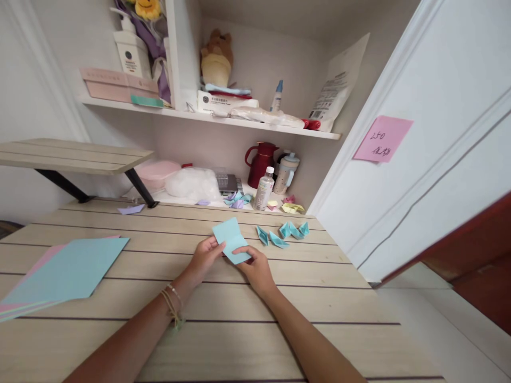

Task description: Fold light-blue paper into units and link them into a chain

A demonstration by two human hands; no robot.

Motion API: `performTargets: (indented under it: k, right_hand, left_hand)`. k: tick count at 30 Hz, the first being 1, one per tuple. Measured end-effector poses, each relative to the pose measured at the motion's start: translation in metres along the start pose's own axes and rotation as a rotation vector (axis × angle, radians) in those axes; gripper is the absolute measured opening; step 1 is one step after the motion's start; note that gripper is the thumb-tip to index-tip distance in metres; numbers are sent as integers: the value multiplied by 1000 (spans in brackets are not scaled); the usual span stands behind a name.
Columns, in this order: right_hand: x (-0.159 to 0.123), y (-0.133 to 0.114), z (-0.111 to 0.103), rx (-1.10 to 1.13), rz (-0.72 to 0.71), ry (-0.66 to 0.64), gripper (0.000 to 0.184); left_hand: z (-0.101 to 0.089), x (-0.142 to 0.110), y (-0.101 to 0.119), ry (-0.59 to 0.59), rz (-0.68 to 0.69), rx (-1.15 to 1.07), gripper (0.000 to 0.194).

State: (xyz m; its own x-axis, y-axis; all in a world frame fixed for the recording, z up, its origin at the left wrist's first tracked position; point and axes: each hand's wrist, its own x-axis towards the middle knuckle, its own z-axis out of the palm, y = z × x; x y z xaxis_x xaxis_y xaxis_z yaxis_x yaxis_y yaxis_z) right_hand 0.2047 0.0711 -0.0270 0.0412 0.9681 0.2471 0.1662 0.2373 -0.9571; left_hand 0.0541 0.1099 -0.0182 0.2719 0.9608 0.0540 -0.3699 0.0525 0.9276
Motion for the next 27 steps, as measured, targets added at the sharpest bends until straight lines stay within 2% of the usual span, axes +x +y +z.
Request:
performTargets:
  k: [7,13,16,20,27]
  right_hand:
    - [2,-4,-2,338,130,145,28]
    - [5,4,-3,510,205,251,33]
    - [4,3,-2,510,197,226,34]
    - [3,2,-1,455,120,173,31]
    - [1,-1,-4,129,-44,127,19]
  left_hand:
    - [0,-2,0,20,-44,-9,35]
    - [7,-5,4,-125,-40,45,48]
    - [8,-4,2,-134,-61,107,43]
    - [5,-2,0,-52,-80,115,34]
    - [2,-2,0,26,-54,28,27]
